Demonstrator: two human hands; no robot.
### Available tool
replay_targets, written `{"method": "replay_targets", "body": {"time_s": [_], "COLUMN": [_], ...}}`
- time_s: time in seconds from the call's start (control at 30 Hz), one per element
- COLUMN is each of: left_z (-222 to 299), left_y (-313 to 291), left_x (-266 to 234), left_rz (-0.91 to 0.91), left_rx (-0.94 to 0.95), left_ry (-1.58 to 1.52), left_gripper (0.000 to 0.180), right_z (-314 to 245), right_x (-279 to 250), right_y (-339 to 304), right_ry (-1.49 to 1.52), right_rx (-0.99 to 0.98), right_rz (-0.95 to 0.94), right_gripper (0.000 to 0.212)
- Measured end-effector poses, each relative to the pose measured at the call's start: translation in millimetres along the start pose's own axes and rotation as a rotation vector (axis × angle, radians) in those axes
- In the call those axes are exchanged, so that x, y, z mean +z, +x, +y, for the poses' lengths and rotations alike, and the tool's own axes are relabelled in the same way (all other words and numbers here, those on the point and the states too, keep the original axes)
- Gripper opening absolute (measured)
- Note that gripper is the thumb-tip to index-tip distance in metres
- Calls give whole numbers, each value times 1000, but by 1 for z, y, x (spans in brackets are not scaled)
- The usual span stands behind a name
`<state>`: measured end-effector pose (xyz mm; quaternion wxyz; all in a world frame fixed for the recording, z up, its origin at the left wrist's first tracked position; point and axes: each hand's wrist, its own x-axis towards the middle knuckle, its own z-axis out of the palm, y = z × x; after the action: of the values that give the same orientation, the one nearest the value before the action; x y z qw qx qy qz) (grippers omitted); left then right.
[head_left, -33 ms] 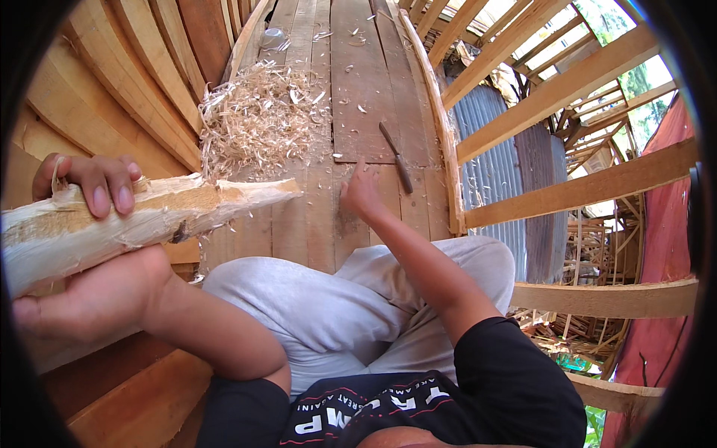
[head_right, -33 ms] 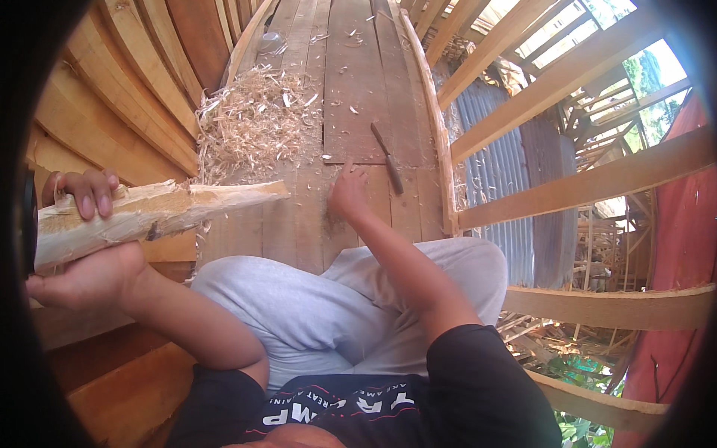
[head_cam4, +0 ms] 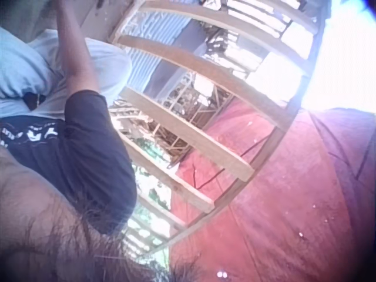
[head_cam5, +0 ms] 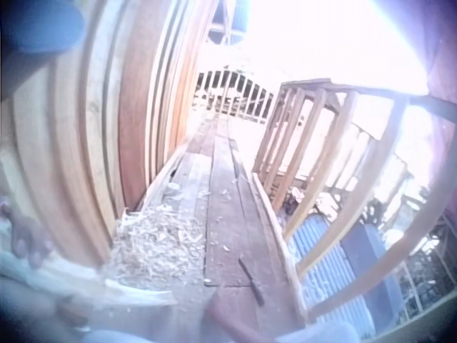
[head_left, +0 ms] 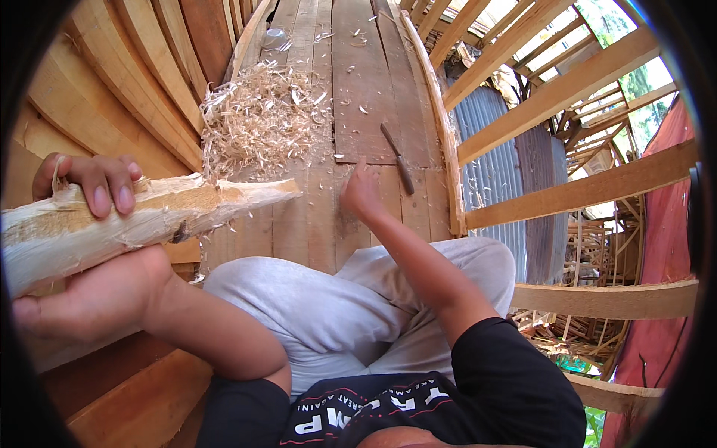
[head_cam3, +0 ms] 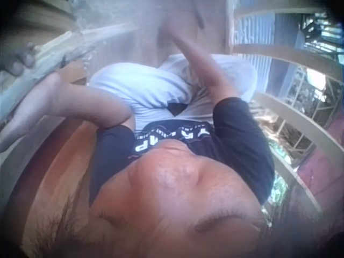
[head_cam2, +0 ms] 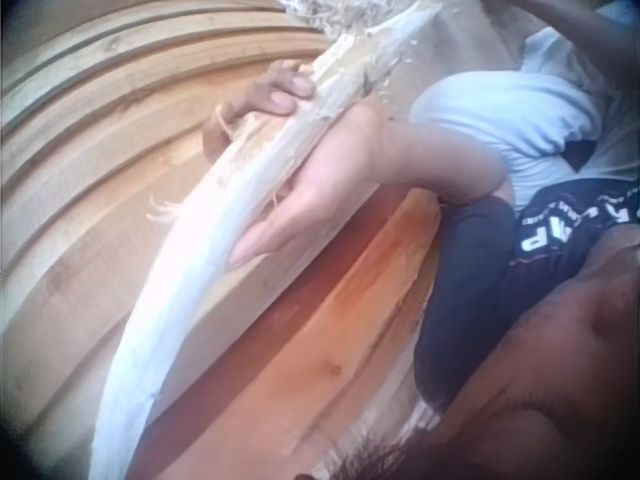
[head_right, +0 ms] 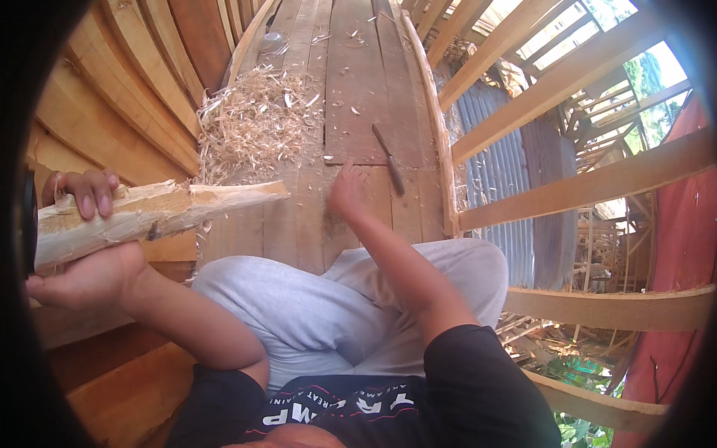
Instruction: The person is sitting inside a wooden boat hull, using a knife to carve and shape a long piece of wood. They hold the wood with their left hand and use the knife in their right hand to shave off thin strips, creating wood shavings that accumulate on the floor.
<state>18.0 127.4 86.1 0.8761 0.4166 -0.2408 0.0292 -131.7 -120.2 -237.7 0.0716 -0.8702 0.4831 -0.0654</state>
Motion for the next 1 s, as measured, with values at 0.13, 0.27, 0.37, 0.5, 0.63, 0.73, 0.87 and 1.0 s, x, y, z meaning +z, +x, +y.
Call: {"method": "replay_targets", "body": {"time_s": [0.13, 0.27, 0.37, 0.5, 0.63, 0.73, 0.87, 1.0], "left_z": [3, -2, -3, 0, 1, 4, 0, -2], "left_y": [3, 0, 4, 4, 5, 4, 7, 7], "left_x": [-8, -1, -15, -13, -13, -5, -16, -19], "left_rz": [-17, 56, 29, 1, -4, 115, 54, -23], "left_rx": [22, 4, 15, 1, -7, 0, -3, -2], "left_ry": [-35, 11, -20, -49, -36, 87, 13, -61], "left_gripper": [88, 90, 93, 95, 96, 95, 95, 93], "right_z": [-22, -1, -3, -4, -33, -35, -5, -6], "right_x": [-3, 26, 6, -26, -46, -31, 18, 23], "right_y": [9, 23, 43, 87, 98, 84, 57, 51], "right_ry": [-69, 97, 296, 840, 868, 504, 84, 142], "right_rx": [-159, -59, 87, 477, 82, -111, -308, -388], "right_rz": [-172, -5, 135, 170, -31, -26, 157, 127], "right_gripper": [22, 14, 12, 11, 14, 16, 21, 21]}}
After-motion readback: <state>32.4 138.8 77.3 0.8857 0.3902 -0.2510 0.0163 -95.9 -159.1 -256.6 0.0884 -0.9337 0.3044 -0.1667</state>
